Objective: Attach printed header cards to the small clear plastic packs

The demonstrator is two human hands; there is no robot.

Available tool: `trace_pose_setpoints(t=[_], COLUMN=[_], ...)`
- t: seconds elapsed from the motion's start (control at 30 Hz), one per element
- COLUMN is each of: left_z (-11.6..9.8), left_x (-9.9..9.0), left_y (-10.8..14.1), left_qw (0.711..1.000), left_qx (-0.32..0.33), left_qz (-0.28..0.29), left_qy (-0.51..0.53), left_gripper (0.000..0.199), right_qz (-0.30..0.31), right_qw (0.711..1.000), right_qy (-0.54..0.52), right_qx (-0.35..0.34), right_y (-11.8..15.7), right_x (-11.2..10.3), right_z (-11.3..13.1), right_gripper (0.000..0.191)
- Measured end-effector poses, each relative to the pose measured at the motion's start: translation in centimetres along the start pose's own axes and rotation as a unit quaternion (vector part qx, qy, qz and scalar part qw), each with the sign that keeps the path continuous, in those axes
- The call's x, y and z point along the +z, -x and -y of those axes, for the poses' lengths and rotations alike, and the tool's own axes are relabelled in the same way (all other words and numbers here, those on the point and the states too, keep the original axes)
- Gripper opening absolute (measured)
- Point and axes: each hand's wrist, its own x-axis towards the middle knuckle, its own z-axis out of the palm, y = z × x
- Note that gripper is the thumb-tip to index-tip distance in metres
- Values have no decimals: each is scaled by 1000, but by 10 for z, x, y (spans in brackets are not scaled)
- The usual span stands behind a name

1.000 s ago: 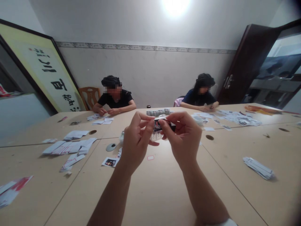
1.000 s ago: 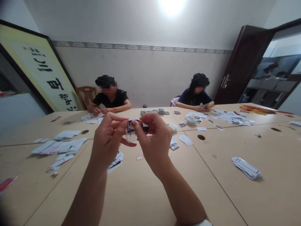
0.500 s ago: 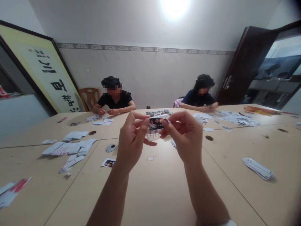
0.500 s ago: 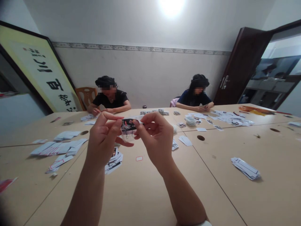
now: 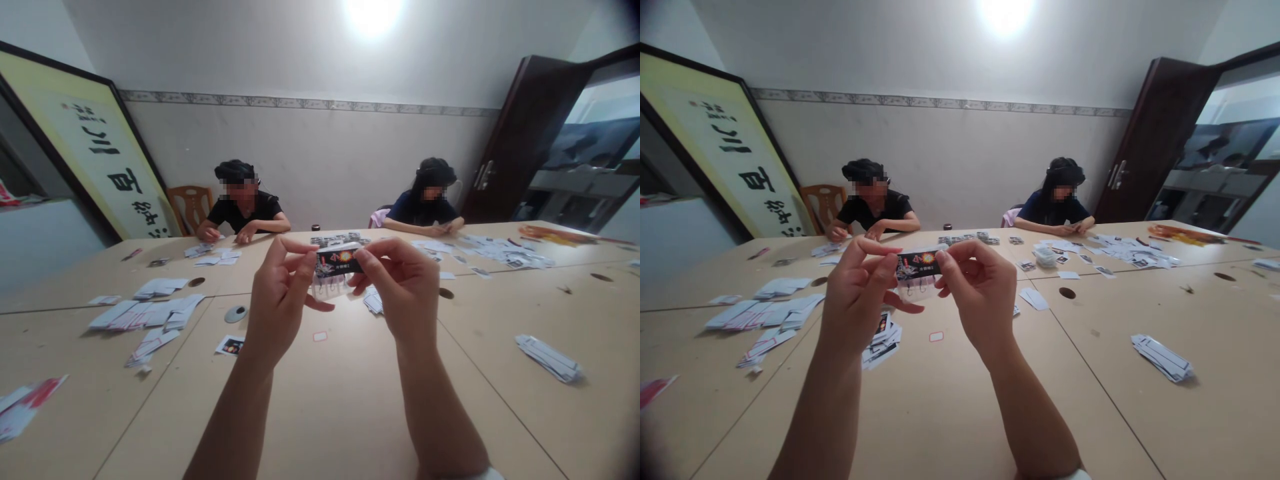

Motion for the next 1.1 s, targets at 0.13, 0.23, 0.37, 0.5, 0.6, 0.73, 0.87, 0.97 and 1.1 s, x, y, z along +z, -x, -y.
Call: trace_pose_setpoints(t=[0.13, 0.23, 0.37, 0.5, 0.6, 0.73, 0.87, 0.97, 1.1], left_z=[-4, -10, -14, -16, -16, -13, -11, -13, -17], left_x=[4, 10, 14, 15, 16, 13, 9, 12, 16], left_y=[3, 7, 9, 10, 11, 11, 10, 12, 14], left_qw=[1000, 999, 999, 999, 998, 998, 999, 998, 997], left_qx=[0, 2, 15, 20, 18, 24, 23, 16, 13], left_qz=[-1, -30, -38, -45, -54, -51, -23, -52, -62], left_qy=[-11, -17, -11, -14, -23, -34, -37, -42, -42], left_gripper=[31, 30, 29, 26, 25, 28, 29, 30, 30], right_qz=[-30, -41, -41, -46, -55, -55, -56, -54, -54], right_qw=[998, 997, 997, 996, 995, 993, 992, 992, 992], right_qy=[54, 69, 69, 74, 79, 93, 99, 102, 102], right_qx=[-22, -21, -18, -27, -32, -41, -47, -48, -46], right_y=[1, 1, 2, 2, 3, 3, 3, 3, 3], right_x=[1, 1, 2, 3, 4, 4, 4, 4, 4], right_z=[0, 1, 2, 1, 0, -1, -2, -2, -3], right_gripper=[12, 13, 14, 14, 14, 15, 16, 15, 15])
